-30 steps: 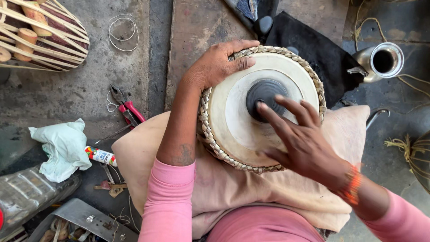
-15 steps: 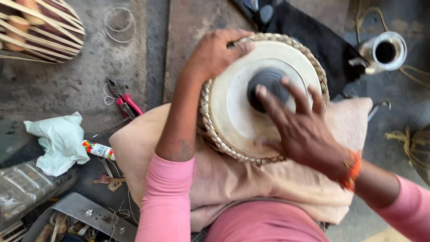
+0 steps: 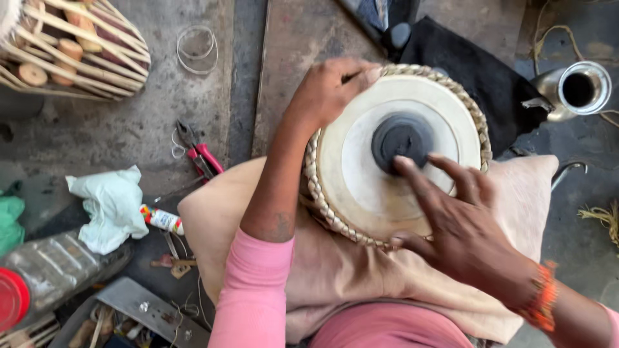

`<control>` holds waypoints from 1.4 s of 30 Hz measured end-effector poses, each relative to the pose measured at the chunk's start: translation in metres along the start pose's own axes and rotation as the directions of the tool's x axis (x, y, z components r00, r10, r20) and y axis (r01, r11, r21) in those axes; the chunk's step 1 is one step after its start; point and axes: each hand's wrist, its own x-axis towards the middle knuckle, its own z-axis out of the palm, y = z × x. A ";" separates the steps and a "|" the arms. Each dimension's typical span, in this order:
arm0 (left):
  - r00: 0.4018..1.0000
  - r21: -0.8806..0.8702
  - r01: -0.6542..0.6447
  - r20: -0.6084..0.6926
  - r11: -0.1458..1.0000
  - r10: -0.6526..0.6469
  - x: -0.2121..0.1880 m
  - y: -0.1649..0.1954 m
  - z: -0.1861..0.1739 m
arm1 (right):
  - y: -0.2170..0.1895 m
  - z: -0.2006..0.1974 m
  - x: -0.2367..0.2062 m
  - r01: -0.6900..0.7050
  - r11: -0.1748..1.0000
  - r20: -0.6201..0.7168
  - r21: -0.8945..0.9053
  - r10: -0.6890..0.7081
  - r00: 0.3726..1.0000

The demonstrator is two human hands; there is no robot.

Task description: The person applies a dark paste to the central black spot of a tabla drum and rubs it in with their fingers. They then use a metal file to scrape the drumhead surface and continue rubbing the paste. The drum remains on their lap throughout.

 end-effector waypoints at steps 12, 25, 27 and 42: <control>0.984 0.172 -0.119 -0.108 0.978 0.138 -0.007 -0.010 0.008 | -0.007 -0.003 0.011 -0.097 0.995 0.030 0.021 0.096 0.995; 0.945 -0.097 -0.198 0.243 0.975 0.217 0.014 -0.008 0.002 | 0.007 -0.003 0.002 -0.040 0.999 0.104 0.037 0.036 0.994; 0.953 -0.147 -0.139 0.248 0.979 0.172 0.013 -0.010 0.005 | 0.001 -0.010 0.006 -0.064 0.998 0.098 0.029 0.061 0.993; 0.995 -0.028 -0.098 -0.001 0.995 0.098 0.010 -0.009 0.011 | -0.017 -0.008 0.011 -0.090 0.995 0.119 -0.031 0.093 0.989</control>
